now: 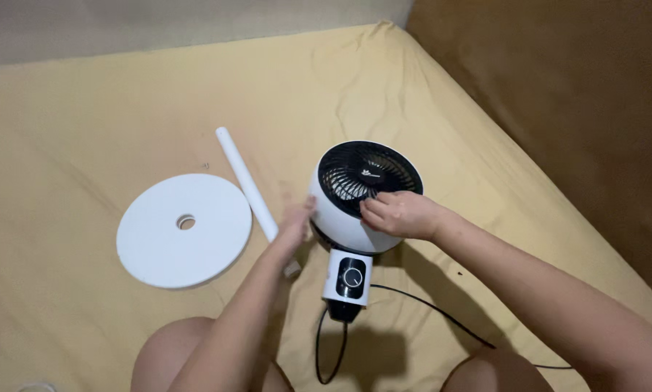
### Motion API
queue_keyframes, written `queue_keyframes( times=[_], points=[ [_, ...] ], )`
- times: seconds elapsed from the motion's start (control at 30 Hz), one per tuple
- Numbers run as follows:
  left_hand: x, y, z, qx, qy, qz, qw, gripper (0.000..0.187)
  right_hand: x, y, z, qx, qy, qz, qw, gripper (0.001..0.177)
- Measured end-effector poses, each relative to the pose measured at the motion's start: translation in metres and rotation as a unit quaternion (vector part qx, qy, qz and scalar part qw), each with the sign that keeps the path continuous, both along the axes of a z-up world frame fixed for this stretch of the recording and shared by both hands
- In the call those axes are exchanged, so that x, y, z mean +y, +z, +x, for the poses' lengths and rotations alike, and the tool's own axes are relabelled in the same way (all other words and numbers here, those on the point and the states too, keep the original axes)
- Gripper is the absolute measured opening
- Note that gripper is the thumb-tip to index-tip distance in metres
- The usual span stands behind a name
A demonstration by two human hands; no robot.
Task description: The person removes the front grille of a small electric fan by unscrewing a central nut with a screwdriver, then places the grille aside. They later reattach the grille and tighten the nut to secure it.
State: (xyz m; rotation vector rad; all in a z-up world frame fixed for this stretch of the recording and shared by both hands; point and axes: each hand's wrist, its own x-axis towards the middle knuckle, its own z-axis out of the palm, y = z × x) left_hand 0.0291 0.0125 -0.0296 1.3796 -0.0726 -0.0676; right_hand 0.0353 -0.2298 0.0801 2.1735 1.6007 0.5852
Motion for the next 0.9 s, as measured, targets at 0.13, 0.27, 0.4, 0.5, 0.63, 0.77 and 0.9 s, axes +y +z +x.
queue_keyframes(
  times=[0.13, 0.27, 0.4, 0.5, 0.63, 0.77, 0.9],
  points=[
    [-0.045, -0.014, -0.004, 0.001, 0.041, 0.117, 0.992, 0.111, 0.012, -0.003, -0.008, -0.007, -0.075, 0.074, 0.994, 0.056],
    [-0.063, -0.019, -0.001, 0.062, 0.057, 0.118, 0.989, 0.11, 0.011, -0.001, -0.002, -0.035, -0.109, 0.025, 0.993, 0.061],
    [-0.07, -0.018, 0.006, 0.079, 0.092, 0.106, 0.987, 0.105, 0.018, -0.006, 0.004, -0.018, -0.136, 0.051, 0.989, 0.063],
    [-0.075, -0.018, 0.014, 0.097, 0.112, 0.094, 0.984, 0.102, 0.028, -0.008, 0.007, -0.004, -0.155, 0.078, 0.985, 0.058],
    [-0.084, -0.03, 0.011, 0.119, 0.125, 0.091, 0.981, 0.099, 0.033, -0.012, 0.008, -0.022, -0.179, 0.045, 0.983, 0.051],
    [-0.09, -0.036, 0.012, 0.11, 0.154, 0.073, 0.979, 0.1, 0.032, -0.012, 0.012, -0.03, -0.144, 0.055, 0.988, 0.048],
    [-0.098, -0.038, 0.012, 0.111, 0.163, 0.062, 0.978, 0.1, 0.026, -0.017, 0.009, -0.078, -0.112, 0.056, 0.989, 0.049]
  ],
)
